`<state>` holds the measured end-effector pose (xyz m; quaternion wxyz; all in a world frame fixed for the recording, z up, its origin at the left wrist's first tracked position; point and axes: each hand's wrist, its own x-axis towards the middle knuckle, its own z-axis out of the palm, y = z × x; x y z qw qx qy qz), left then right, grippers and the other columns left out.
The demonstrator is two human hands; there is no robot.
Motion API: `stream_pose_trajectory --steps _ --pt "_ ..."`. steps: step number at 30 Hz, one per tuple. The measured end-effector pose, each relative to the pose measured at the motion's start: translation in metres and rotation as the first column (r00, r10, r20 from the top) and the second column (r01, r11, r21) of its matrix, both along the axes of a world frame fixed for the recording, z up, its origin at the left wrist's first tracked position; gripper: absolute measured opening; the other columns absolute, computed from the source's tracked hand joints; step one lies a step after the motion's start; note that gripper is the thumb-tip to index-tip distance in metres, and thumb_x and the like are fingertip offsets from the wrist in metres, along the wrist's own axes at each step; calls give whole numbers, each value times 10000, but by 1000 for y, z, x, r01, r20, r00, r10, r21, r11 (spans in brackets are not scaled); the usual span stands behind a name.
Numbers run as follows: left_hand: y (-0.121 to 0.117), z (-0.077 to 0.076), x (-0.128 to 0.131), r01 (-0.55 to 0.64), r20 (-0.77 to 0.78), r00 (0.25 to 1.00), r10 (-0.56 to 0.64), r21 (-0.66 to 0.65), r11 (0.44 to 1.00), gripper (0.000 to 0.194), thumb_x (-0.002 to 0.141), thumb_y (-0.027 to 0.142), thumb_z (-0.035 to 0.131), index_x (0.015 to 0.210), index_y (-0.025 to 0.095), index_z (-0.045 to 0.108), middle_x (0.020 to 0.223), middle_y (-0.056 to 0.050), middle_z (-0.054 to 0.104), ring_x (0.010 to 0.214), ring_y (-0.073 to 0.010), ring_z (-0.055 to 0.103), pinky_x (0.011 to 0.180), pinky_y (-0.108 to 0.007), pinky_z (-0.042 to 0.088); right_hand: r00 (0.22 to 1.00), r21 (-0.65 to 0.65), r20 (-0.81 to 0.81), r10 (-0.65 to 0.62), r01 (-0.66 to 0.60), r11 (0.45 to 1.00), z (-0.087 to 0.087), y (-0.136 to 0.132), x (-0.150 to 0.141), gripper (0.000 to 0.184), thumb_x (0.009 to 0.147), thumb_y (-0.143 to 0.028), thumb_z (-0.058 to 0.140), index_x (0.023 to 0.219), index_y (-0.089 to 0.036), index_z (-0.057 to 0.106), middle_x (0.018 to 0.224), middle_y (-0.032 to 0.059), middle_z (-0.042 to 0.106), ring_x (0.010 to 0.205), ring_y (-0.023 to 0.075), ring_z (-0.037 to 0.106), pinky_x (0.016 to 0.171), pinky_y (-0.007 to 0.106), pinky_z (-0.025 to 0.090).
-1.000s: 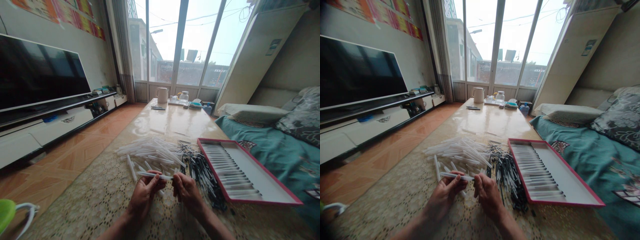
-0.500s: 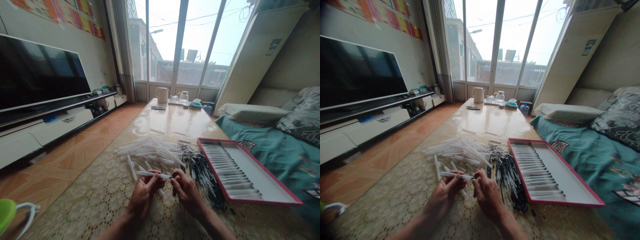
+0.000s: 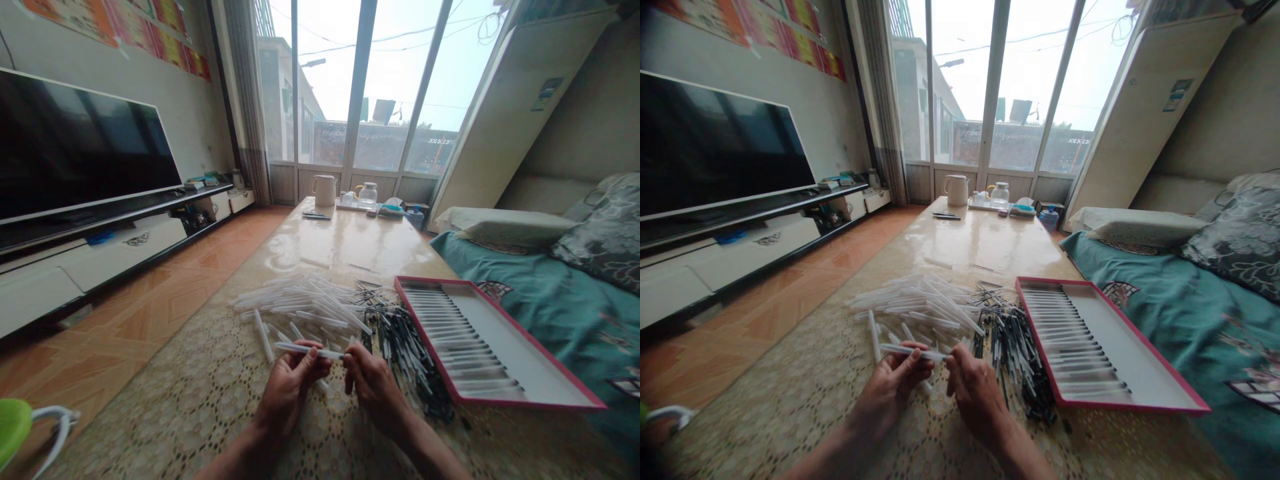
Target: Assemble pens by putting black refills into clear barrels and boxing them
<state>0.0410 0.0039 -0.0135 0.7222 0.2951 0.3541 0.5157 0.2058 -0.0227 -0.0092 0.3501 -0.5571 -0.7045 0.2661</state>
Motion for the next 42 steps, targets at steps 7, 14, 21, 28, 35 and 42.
stream_pose_trajectory --steps 7,14,21,28,35,42 --pt "1 -1 0 13 12 1000 -13 26 1000 195 720 276 722 841 142 648 722 -33 706 674 -126 659 661 -223 524 1000 19 7 -5 5 1000 3 -1 -1 250 950 -393 322 869 -207 469 576 -37 586 530 117 551 549 202 346" --pt "1 -1 0 39 11 999 -39 16 999 195 704 265 737 825 142 647 696 -22 698 661 -123 658 649 -221 525 1000 1 13 -1 1 1000 -2 1 0 364 964 -405 265 707 -211 435 527 -32 563 499 109 534 529 199 332" --pt "0 1 0 7 8 1000 -7 7 1000 217 696 274 744 833 136 647 717 -32 701 664 -124 658 649 -221 526 1000 19 18 2 -2 1000 -1 1 1 276 953 -383 310 802 -211 463 555 -33 596 508 110 541 530 195 335" --pt "0 2 1 21 -17 1000 -20 26 999 239 668 282 762 817 142 639 691 -25 695 639 -127 655 623 -220 525 995 -46 -100 28 -33 998 2 1 -1 350 949 -400 301 680 -211 420 483 -44 541 421 89 476 492 184 340" --pt "2 5 -4 -111 -51 992 111 2 994 273 640 287 777 817 150 621 667 12 665 594 -109 633 579 -206 514 971 -69 -181 -154 144 987 3 6 15 420 936 -443 290 591 -221 378 410 -47 480 362 93 416 439 201 314" --pt "2 3 -2 -82 -236 965 111 129 988 261 654 326 753 791 147 620 618 4 655 575 -134 626 569 -237 508 962 310 216 -166 93 946 10 1 13 186 917 -308 435 894 -214 594 830 26 635 766 168 571 709 269 378"
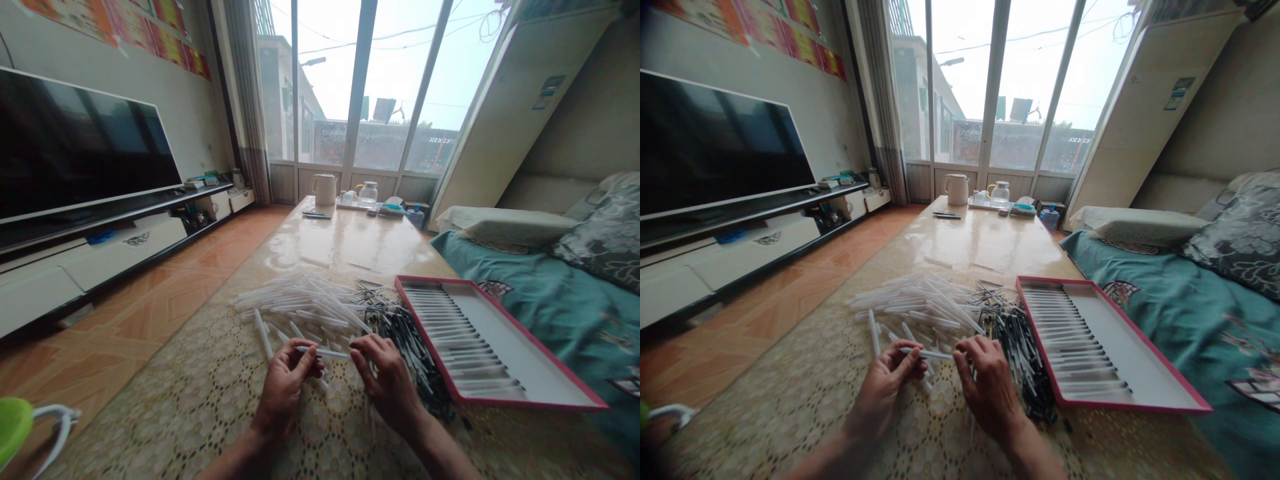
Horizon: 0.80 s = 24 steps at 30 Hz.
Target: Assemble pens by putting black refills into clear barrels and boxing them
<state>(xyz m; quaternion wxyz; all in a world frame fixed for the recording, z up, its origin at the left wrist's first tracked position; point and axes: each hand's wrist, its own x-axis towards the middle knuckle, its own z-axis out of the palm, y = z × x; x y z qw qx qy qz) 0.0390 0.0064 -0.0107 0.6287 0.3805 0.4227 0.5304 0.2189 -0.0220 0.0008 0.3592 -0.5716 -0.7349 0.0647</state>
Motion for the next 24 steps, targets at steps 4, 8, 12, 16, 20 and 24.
stream_pose_trajectory --steps 4,8,12,16,20,24 --pt "-1 3 2 88 -133 988 -79 63 994 248 680 333 725 801 144 619 580 -10 646 555 -150 616 558 -251 494 975 -17 175 135 -134 991 1 -1 -5 136 898 -261 496 990 -243 595 844 18 632 775 171 568 742 286 381" --pt "-2 2 2 31 -269 963 17 173 985 264 741 317 654 958 172 620 793 -53 677 618 -168 627 595 -294 507 983 -5 168 71 -71 997 -9 4 -1 184 928 -208 399 893 -207 580 785 31 611 751 171 570 691 267 396" --pt "-8 1 2 148 -605 768 210 486 861 184 785 228 576 937 218 679 986 -92 651 908 -239 604 819 -389 470 999 -27 23 -41 42 999 -19 7 6 183 931 -223 365 914 -185 543 792 39 617 730 166 596 658 250 413" --pt "-15 0 3 427 -844 454 285 487 762 362 754 185 585 1092 292 654 1228 -108 559 1167 -321 449 947 -519 343 997 -35 -27 -70 70 997 -20 8 8 183 925 -243 371 899 -187 543 778 38 628 715 165 608 647 244 418" --pt "-17 -2 5 523 -905 300 301 420 742 361 754 179 571 1096 269 646 1246 -123 552 1183 -340 426 960 -567 282 997 -26 -39 -66 65 998 -18 7 8 197 922 -248 373 892 -184 557 770 45 640 716 166 613 652 244 422" --pt "-14 -5 6 513 -871 401 283 469 718 354 749 129 548 1064 251 655 1131 -112 620 1100 -310 500 959 -540 308 995 -10 -70 -69 68 998 -16 7 8 190 914 -244 379 873 -187 556 764 42 639 702 161 607 640 240 418"
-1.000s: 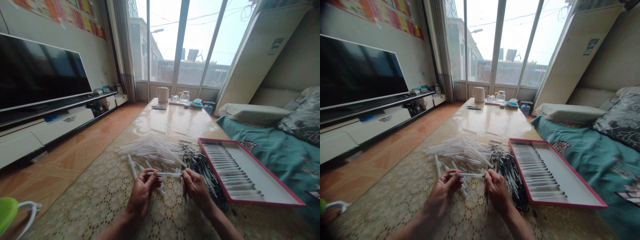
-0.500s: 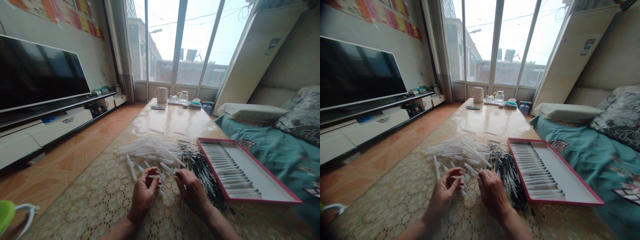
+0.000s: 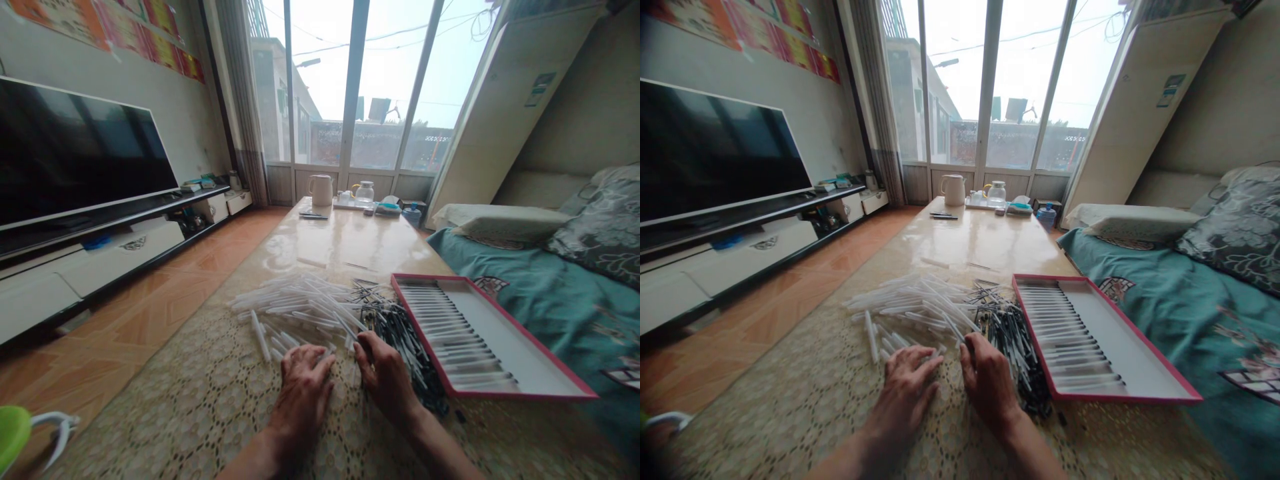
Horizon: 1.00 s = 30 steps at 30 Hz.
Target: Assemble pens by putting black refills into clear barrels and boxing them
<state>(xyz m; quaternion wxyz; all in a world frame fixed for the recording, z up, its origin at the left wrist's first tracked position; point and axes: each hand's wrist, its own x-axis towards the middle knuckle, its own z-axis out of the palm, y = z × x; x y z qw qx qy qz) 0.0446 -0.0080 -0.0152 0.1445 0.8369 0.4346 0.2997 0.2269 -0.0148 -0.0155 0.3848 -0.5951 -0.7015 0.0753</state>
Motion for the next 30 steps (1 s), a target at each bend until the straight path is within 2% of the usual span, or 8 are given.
stream_pose_trajectory --steps 4,7,9,11,16,20,24,30 --pt "5 -1 -1 12 313 950 22 -108 994 247 786 134 514 950 228 671 1037 -106 633 991 -257 571 866 -411 434 1000 -1 -2 -10 10 1000 2 0 0 165 889 -228 399 897 -184 557 732 27 625 654 152 596 608 231 401" --pt "7 0 -1 -8 558 818 139 -231 973 93 799 201 550 816 216 640 921 -81 653 853 -216 613 770 -334 470 1000 11 28 3 -3 1000 5 -3 -2 166 842 -195 429 928 -176 569 701 17 611 610 141 574 582 224 382" --pt "8 2 -2 -2 661 713 235 -333 943 42 782 241 596 813 214 606 845 -58 668 758 -191 626 702 -300 480 998 10 59 25 -25 1000 7 -6 -3 153 815 -180 440 888 -175 575 668 8 590 590 135 555 570 220 367" --pt "10 4 -2 34 710 634 308 -423 905 119 765 280 632 845 210 578 802 -41 681 685 -169 629 642 -276 484 996 3 81 48 -49 999 10 -8 -5 132 801 -175 442 831 -180 571 631 -5 559 567 126 532 555 217 349" --pt "15 8 -7 139 750 513 418 -553 821 240 717 331 689 872 172 598 675 -2 653 522 -104 559 482 -205 433 992 1 96 86 -87 996 16 -11 -7 109 787 -170 445 754 -188 547 590 -25 509 527 107 490 533 211 323" --pt "18 9 -11 224 761 388 520 -625 748 287 666 322 739 881 155 648 639 30 600 517 -63 518 493 -167 429 988 12 97 123 -124 992 18 -13 -8 106 777 -160 448 738 -191 542 587 -26 506 516 100 473 525 208 320" --pt "18 8 -10 283 768 374 520 -628 725 282 684 366 720 857 151 660 637 20 601 515 -61 515 474 -159 421 984 8 111 142 -144 990 18 -15 -10 100 771 -159 457 743 -191 548 598 -23 513 526 100 472 534 208 325" --pt "16 8 -7 273 762 437 478 -619 737 285 688 394 705 819 150 638 606 20 592 465 -64 499 422 -166 389 974 -29 170 153 -150 988 18 -16 -11 83 776 -160 463 732 -188 527 614 -24 495 543 104 470 558 221 316"
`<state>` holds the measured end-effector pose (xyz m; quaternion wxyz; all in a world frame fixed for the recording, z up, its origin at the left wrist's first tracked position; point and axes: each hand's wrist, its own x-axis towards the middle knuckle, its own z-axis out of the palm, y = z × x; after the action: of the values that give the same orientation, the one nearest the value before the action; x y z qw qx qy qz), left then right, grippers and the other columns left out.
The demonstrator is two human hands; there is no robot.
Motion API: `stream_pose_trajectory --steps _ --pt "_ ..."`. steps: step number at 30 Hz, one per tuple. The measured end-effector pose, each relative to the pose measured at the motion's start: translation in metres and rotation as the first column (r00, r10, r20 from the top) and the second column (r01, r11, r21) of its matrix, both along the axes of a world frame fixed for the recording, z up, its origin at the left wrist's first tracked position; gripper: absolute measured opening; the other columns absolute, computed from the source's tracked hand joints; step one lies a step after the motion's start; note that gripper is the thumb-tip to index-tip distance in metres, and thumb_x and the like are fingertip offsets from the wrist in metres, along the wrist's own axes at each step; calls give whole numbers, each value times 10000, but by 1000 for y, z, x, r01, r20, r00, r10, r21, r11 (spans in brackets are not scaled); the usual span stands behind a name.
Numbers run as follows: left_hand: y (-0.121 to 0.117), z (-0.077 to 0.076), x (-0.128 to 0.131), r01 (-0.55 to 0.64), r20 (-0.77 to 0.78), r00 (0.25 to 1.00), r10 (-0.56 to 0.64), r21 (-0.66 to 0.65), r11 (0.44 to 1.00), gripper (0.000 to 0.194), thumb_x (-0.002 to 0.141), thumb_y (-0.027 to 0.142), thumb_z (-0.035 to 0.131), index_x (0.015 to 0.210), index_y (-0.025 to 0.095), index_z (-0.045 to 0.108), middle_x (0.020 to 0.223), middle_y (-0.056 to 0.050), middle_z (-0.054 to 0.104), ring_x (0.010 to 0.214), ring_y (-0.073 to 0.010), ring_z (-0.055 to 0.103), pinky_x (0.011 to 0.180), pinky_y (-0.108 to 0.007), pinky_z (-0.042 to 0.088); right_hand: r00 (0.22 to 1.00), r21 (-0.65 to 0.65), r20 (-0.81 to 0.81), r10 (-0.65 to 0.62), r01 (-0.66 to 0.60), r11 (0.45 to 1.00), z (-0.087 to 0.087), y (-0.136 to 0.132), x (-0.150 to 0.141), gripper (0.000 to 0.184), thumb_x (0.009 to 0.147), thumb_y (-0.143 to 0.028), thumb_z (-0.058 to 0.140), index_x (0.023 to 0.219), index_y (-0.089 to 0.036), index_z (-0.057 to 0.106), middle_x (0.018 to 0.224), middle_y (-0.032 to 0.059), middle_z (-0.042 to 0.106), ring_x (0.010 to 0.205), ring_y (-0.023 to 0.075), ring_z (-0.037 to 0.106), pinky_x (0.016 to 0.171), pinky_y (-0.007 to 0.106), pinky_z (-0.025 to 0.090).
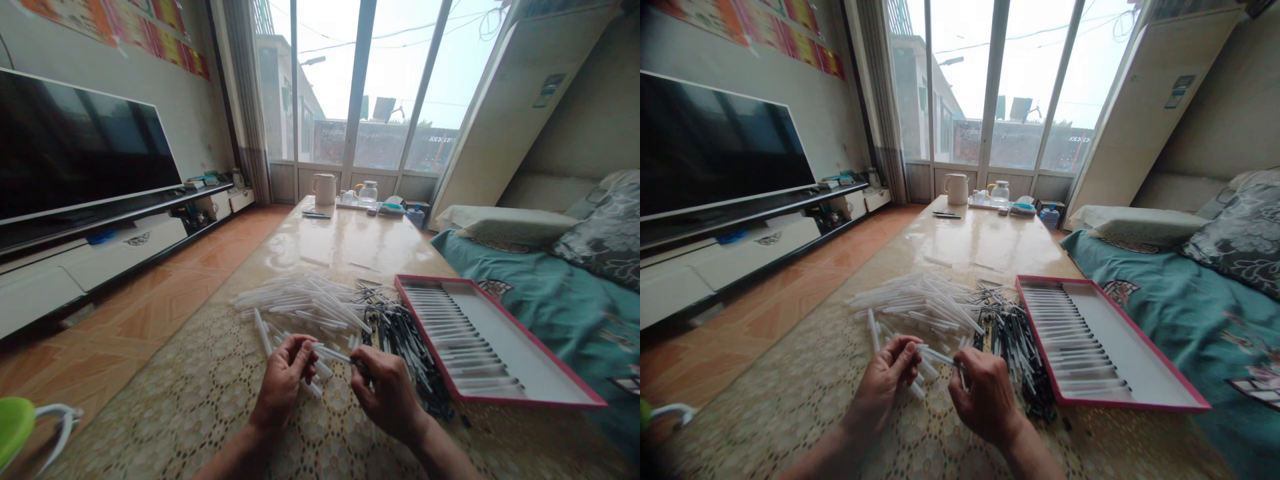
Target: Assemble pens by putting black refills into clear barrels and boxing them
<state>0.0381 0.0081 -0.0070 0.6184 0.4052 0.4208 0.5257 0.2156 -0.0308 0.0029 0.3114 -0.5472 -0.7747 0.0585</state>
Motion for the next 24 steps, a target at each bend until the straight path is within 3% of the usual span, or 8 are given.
stream_pose_trajectory --steps 5,10,13,20,24 --pt "0 -1 1 37 -65 997 -35 22 999 294 693 413 696 795 148 621 577 18 585 439 -69 501 404 -169 367 994 7 102 31 -31 999 1 1 1 82 840 -200 471 794 -194 539 663 -13 546 583 115 508 575 233 307" --pt "-1 -1 1 58 -48 997 -57 20 998 298 702 418 688 808 153 601 580 20 592 436 -66 508 408 -166 382 947 111 320 13 -51 993 3 5 0 155 911 -231 460 779 -207 536 675 1 580 604 140 517 578 262 272" --pt "-2 0 1 59 -13 998 -59 -1 998 315 698 434 685 814 160 583 570 25 596 423 -70 508 385 -163 376 929 158 369 5 -68 985 2 5 -2 159 921 -200 450 780 -202 524 675 5 579 607 147 511 577 275 256" --pt "1 -7 0 98 -4 995 -98 28 995 350 694 462 687 812 149 583 531 36 582 376 -49 471 351 -145 341 955 183 296 6 -63 981 -1 2 -3 213 939 -235 418 752 -196 513 643 -4 575 552 120 485 540 272 210" --pt "0 -9 -1 96 -19 995 -95 76 992 339 717 460 669 810 146 583 528 35 580 365 -39 458 348 -139 321 986 78 165 -2 -11 997 -1 1 -6 256 942 -255 391 726 -189 510 620 -9 577 515 100 481 519 248 208"
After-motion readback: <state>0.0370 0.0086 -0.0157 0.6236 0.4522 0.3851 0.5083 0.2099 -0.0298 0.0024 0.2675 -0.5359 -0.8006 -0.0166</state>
